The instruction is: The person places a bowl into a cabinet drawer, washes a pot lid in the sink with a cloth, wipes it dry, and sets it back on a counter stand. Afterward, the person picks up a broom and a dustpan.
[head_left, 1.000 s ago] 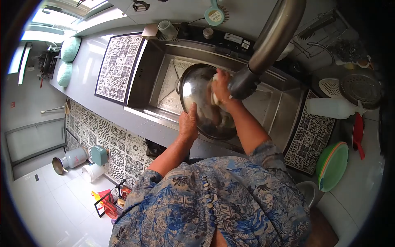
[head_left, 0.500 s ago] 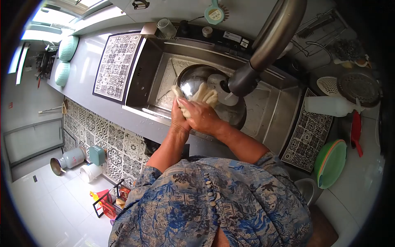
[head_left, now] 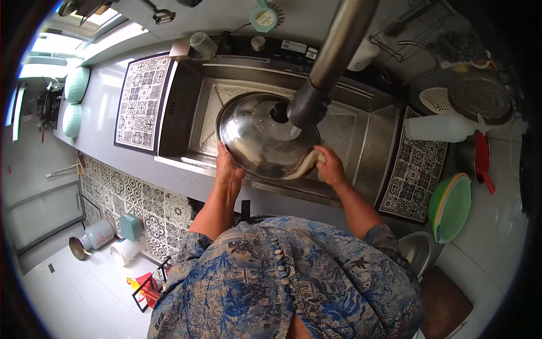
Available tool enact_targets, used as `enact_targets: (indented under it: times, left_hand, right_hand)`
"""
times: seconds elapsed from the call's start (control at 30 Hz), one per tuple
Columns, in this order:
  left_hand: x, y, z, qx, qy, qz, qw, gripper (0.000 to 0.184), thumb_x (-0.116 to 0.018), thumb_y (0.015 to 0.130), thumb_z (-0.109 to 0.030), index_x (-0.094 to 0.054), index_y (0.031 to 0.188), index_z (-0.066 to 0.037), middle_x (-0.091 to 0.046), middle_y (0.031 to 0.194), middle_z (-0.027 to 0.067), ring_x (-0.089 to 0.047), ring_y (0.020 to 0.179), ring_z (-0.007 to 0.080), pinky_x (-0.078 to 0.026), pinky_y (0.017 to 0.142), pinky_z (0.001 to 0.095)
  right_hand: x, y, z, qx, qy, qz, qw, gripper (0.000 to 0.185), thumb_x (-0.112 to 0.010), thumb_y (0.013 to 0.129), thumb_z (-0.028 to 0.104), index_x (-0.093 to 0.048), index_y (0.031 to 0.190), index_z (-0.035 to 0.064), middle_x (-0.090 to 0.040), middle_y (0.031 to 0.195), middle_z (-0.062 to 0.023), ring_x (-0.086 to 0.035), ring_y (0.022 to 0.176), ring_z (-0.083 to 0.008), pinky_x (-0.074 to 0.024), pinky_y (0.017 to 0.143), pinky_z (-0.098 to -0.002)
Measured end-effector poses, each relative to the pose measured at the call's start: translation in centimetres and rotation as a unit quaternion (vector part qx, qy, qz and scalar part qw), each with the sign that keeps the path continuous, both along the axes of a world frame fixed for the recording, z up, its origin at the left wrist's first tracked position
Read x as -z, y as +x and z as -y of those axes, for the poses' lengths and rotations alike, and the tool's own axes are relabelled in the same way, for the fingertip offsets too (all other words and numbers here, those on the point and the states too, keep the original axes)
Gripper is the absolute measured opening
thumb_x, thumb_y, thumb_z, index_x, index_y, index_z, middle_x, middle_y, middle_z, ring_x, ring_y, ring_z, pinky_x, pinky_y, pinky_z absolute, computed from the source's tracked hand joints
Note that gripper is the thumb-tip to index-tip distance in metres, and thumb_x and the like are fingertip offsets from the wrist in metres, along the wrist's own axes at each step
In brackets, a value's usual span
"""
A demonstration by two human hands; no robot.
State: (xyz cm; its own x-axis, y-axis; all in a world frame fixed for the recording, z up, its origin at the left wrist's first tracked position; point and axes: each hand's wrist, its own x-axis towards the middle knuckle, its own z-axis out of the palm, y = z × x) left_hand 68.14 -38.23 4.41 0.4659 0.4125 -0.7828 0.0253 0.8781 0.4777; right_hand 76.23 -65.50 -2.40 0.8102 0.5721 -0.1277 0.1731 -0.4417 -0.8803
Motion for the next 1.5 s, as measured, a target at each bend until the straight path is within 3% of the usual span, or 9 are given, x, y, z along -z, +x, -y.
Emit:
enact_targets:
  times: [0.2, 0.43, 0.6, 0.73, 0.87, 0.93, 1.2, 1.3, 1.5]
  left_hand:
    - [0.0, -0.4, -0.3, -0.017, 0.003, -0.048, 0.999, 0.048, -0.023, 0.093, -0.040, -0.044, 0.117, -0.004, -0.050, 0.115, 0.0146, -0.052, 0.101, 0.0292, -0.044, 0.086, 0.0454]
    - [0.4, -1.3, -1.5, 0.008, 0.047, -0.047, 0.998, 0.040, -0.032, 0.093, -0.033, -0.045, 0.114, -0.001, -0.053, 0.110, 0.0137, -0.054, 0.095, 0.0274, -0.046, 0.084, 0.0419]
    - [-0.1, -1.5, -0.9, -0.024, 0.079, -0.025, 0.996, 0.041, -0.034, 0.092, -0.034, -0.044, 0.115, -0.001, -0.052, 0.111, 0.0142, -0.053, 0.097, 0.0276, -0.044, 0.086, 0.0420]
    - [-0.9, -1.7, 0.2, -0.005, 0.073, 0.015, 0.997, 0.042, -0.035, 0.092, -0.035, -0.041, 0.117, -0.002, -0.050, 0.113, 0.0134, -0.051, 0.100, 0.0278, -0.045, 0.085, 0.0423]
    - [0.3, -1.8, 2.4, -0.004, 0.081, 0.045, 0.996, 0.047, -0.031, 0.093, -0.039, -0.037, 0.123, -0.003, -0.045, 0.121, 0.0129, -0.046, 0.108, 0.0291, -0.037, 0.094, 0.0424]
    - [0.3, -2.0, 2.7, -0.012, 0.052, 0.058, 0.997, 0.048, -0.030, 0.093, -0.039, -0.036, 0.124, -0.003, -0.044, 0.123, 0.0127, -0.044, 0.110, 0.0286, -0.035, 0.096, 0.0423]
    - [-0.1, -1.8, 3.0, -0.014, -0.057, 0.086, 0.995, 0.047, -0.029, 0.093, -0.039, -0.037, 0.123, -0.004, -0.043, 0.124, 0.0124, -0.043, 0.112, 0.0284, -0.034, 0.096, 0.0441]
    - [-0.8, -2.1, 3.2, 0.005, -0.057, 0.052, 0.997, 0.046, -0.029, 0.093, -0.039, -0.038, 0.122, -0.004, -0.043, 0.123, 0.0128, -0.045, 0.110, 0.0292, -0.037, 0.092, 0.0474]
    - [-0.6, -2.4, 2.4, 0.011, -0.066, 0.021, 0.998, 0.045, -0.035, 0.091, -0.040, -0.042, 0.119, -0.005, -0.047, 0.119, 0.0127, -0.047, 0.108, 0.0304, -0.038, 0.090, 0.0528]
  right_hand:
    - [3.3, 8.5, -2.4, 0.216, -0.154, -0.129, 0.956, 0.039, -0.052, 0.077, 0.017, -0.050, 0.114, 0.0065, -0.054, 0.112, -0.0157, -0.051, 0.104, -0.0301, -0.0406, 0.086, -0.0347]
    - [5.1, 9.8, -6.0, 0.081, -0.124, -0.040, 0.988, 0.041, -0.054, 0.076, 0.017, -0.051, 0.115, 0.0071, -0.055, 0.112, -0.0151, -0.053, 0.102, -0.0296, -0.0409, 0.086, -0.0347]
    - [0.1, 6.7, -5.2, 0.023, -0.045, -0.164, 0.985, 0.041, -0.058, 0.076, 0.018, -0.052, 0.115, 0.0070, -0.057, 0.109, -0.0125, -0.056, 0.098, -0.0255, -0.0429, 0.084, -0.0310]
    - [-0.6, 5.5, -6.2, 0.101, 0.152, -0.293, 0.939, 0.038, -0.062, 0.075, 0.020, -0.056, 0.110, 0.0079, -0.061, 0.102, -0.0110, -0.058, 0.092, -0.0192, -0.0445, 0.078, -0.0299]
    - [-2.8, 5.1, -9.8, 0.153, 0.100, -0.287, 0.940, 0.035, -0.063, 0.073, 0.020, -0.057, 0.105, 0.0082, -0.061, 0.099, -0.0140, -0.059, 0.089, -0.0243, -0.0455, 0.074, -0.0322]
    - [-4.5, 4.6, -11.2, 0.082, -0.062, -0.060, 0.993, 0.035, -0.059, 0.075, 0.014, -0.053, 0.108, 0.0047, -0.059, 0.095, -0.0092, -0.058, 0.084, -0.0220, -0.0437, 0.075, -0.0317]
    - [-8.3, 0.0, -12.5, -0.116, 0.133, 0.256, 0.950, 0.031, -0.058, 0.071, 0.014, -0.056, 0.102, 0.0083, -0.059, 0.088, -0.0171, -0.057, 0.081, -0.0345, -0.0454, 0.075, -0.0395]
    - [-7.9, 1.6, -9.7, -0.052, -0.005, 0.054, 0.997, 0.030, -0.059, 0.074, 0.010, -0.055, 0.103, 0.0024, -0.060, 0.092, -0.0112, -0.059, 0.083, -0.0246, -0.0456, 0.076, -0.0321]
    - [-3.0, 8.6, -5.1, 0.168, 0.110, -0.192, 0.961, 0.034, -0.057, 0.075, 0.013, -0.056, 0.108, 0.0050, -0.061, 0.094, -0.0088, -0.058, 0.082, -0.0167, -0.0452, 0.071, -0.0278]
